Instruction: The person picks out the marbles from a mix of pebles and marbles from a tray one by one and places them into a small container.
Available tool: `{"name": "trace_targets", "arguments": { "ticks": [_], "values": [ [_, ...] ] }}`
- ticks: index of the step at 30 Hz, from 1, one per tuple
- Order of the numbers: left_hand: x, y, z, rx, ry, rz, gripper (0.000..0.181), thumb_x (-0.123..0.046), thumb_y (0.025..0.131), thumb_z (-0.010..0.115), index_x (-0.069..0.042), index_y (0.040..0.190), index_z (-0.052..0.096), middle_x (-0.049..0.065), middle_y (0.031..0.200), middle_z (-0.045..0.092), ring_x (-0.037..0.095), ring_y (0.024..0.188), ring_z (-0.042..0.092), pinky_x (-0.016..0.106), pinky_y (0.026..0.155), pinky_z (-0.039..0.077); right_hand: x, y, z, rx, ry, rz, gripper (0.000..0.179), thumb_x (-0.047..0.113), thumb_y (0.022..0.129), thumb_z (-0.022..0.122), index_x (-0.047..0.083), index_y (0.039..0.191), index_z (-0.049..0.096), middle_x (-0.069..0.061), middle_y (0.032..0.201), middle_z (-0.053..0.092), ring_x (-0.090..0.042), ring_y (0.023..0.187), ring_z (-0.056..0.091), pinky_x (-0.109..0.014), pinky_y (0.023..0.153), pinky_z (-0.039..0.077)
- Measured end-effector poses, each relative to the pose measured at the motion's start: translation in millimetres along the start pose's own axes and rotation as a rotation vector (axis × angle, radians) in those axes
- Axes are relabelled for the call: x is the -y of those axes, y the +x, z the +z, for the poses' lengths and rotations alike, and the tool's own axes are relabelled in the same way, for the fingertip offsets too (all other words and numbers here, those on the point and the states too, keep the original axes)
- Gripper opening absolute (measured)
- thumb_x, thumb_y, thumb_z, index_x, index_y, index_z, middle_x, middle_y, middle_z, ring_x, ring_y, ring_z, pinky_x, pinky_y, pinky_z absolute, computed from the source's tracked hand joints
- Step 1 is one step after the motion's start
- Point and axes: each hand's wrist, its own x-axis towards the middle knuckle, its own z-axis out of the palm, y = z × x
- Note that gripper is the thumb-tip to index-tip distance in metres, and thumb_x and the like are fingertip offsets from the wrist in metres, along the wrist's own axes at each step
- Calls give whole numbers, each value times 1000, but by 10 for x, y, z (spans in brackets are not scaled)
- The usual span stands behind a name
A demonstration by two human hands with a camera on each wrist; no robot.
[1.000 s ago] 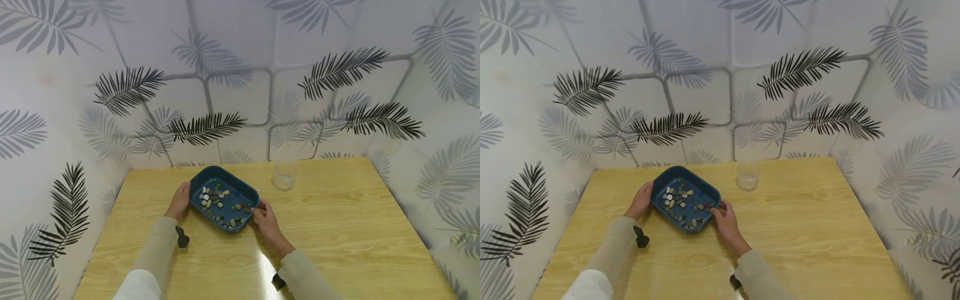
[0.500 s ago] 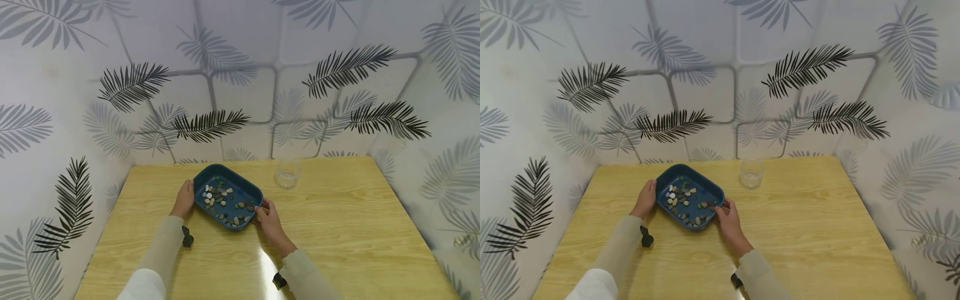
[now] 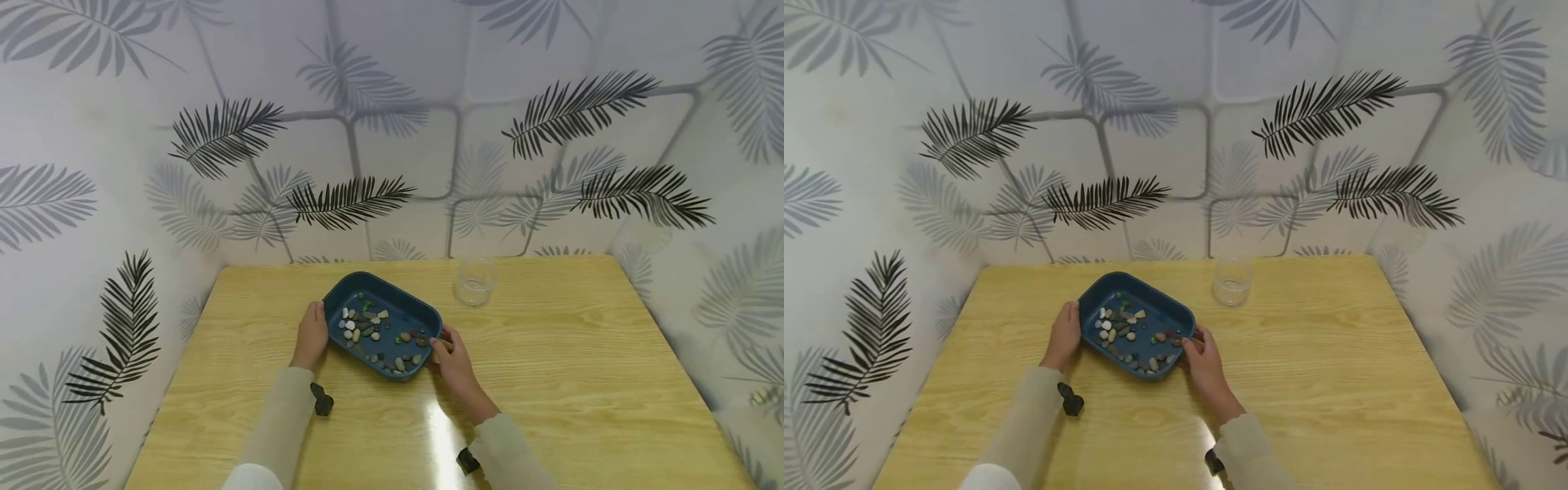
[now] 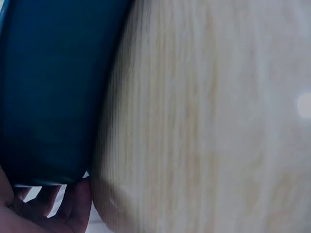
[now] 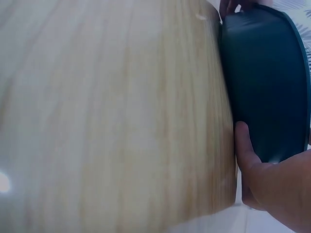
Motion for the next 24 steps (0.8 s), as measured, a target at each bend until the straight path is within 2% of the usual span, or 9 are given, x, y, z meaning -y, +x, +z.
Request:
{"name": "trace_targets", "arguments": {
  "ticks": [7, 15, 24],
  "values": [
    [-13, -162, 28, -2, -8, 11, 48, -39, 97, 18, -2, 112, 44, 15, 95, 48, 24, 83, 43, 38, 70, 36, 23, -62, -80, 7, -4, 20, 40, 21, 93, 45, 13, 131, 35, -16, 126, 37, -30, 109, 44, -43, 79, 47],
    [-8, -321, 84, -52, -16, 6, 46, -39, 97, 19, -3, 106, 46, 9, 79, 41, 22, 73, 40, 34, 63, 33, 25, -133, -161, 34, -21, -6, 41, 18, 93, 45, 11, 132, 34, -15, 130, 35, -34, 112, 41, -44, 79, 46],
    [-50, -551, 102, -56, -9, -9, 46, -40, 97, 19, -3, 106, 46, 7, 79, 41, 20, 71, 40, 33, 61, 34, 47, -199, -298, 75, -74, 20, 40, 21, 94, 43, 16, 132, 34, -14, 128, 37, -32, 111, 44, -40, 77, 48]
  ]
}}
